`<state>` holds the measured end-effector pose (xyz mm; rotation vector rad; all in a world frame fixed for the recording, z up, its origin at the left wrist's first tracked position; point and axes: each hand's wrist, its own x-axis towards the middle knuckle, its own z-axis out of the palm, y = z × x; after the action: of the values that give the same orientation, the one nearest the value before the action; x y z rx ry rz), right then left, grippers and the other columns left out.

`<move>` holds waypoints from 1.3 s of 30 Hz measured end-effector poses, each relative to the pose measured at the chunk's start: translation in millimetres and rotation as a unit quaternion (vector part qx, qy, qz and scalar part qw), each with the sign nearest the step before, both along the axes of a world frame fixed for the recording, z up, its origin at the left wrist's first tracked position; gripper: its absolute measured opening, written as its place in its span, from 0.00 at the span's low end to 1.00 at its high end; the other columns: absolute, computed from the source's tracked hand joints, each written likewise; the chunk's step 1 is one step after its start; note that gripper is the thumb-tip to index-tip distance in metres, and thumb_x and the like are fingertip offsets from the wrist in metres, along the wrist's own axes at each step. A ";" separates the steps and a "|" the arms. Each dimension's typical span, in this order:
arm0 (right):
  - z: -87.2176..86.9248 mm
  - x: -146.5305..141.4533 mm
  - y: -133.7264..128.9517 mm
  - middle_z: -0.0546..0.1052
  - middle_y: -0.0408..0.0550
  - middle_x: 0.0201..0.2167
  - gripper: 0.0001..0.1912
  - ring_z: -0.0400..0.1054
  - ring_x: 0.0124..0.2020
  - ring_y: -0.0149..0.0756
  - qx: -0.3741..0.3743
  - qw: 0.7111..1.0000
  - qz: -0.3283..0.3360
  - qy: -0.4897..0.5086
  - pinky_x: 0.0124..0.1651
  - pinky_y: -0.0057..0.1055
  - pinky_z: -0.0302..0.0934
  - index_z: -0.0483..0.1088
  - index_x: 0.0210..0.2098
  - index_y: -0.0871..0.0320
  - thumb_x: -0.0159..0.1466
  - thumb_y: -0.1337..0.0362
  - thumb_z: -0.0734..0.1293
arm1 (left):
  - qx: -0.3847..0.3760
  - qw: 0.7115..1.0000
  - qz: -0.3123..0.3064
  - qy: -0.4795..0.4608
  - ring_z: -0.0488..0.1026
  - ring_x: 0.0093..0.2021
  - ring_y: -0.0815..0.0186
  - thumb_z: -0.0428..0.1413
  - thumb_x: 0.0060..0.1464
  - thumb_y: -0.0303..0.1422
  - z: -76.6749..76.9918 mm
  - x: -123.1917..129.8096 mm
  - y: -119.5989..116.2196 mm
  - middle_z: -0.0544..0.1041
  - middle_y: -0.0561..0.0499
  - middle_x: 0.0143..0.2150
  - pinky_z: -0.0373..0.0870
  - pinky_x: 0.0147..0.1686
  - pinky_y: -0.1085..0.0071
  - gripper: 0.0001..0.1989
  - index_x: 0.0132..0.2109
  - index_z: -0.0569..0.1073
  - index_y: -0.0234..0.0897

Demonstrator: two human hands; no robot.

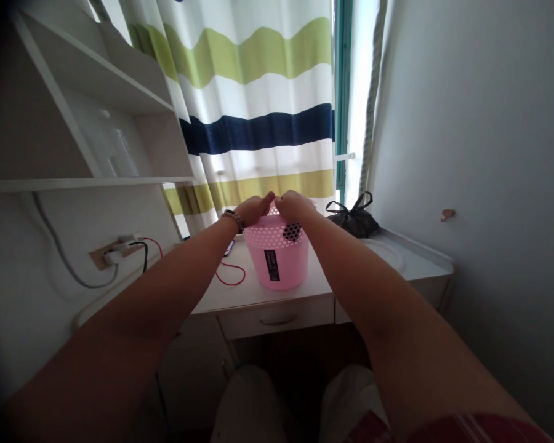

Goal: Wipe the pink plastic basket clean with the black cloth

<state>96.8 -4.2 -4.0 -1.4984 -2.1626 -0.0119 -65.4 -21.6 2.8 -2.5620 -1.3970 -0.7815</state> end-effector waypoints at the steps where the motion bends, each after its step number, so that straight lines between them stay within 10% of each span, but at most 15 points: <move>1: -2.3 -0.8 -1.4 0.72 0.60 0.37 0.30 0.65 0.37 0.41 0.029 0.999 -0.026 0.015 0.35 0.30 0.53 0.68 0.43 0.66 0.64 0.48 0.48 | 0.005 1.000 -0.002 0.002 0.56 0.19 0.69 0.24 0.55 0.55 -0.2 0.4 -0.5 0.61 0.49 0.16 0.54 0.27 0.68 0.37 0.18 0.62 0.35; 11: -25.6 -2.7 -30.7 0.71 0.53 0.27 0.24 0.61 0.30 0.37 0.191 0.979 -0.047 0.057 0.32 0.30 0.48 0.70 0.31 0.60 0.65 0.53 0.48 | 0.011 1.000 0.003 0.004 0.55 0.18 0.69 0.28 0.54 0.57 -2.3 -0.5 6.7 0.57 0.51 0.16 0.49 0.24 0.68 0.36 0.20 0.63 0.34; 27: -32.4 1.6 -29.7 0.69 0.52 0.28 0.22 0.59 0.30 0.36 0.196 0.977 -0.045 0.069 0.31 0.30 0.46 0.68 0.35 0.60 0.65 0.55 0.48 | 0.063 0.997 0.019 -0.038 0.56 0.19 0.71 0.33 0.57 0.54 -10.3 1.9 -3.1 0.60 0.51 0.16 0.51 0.25 0.69 0.33 0.19 0.63 0.34; 39: -34.0 -2.2 -27.9 0.70 0.51 0.27 0.22 0.59 0.30 0.36 0.204 0.973 -0.057 0.088 0.32 0.30 0.46 0.69 0.33 0.60 0.65 0.56 0.48 | 0.285 0.947 0.102 -0.105 0.62 0.35 0.61 0.39 0.59 0.38 -67.8 -3.0 -24.5 0.67 0.46 0.30 0.55 0.40 0.65 0.16 0.29 0.64 0.37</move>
<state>94.6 -32.1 -38.0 -1.3255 -1.7976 -0.3314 -68.4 -46.1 -65.0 -1.9090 -1.2240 -1.2324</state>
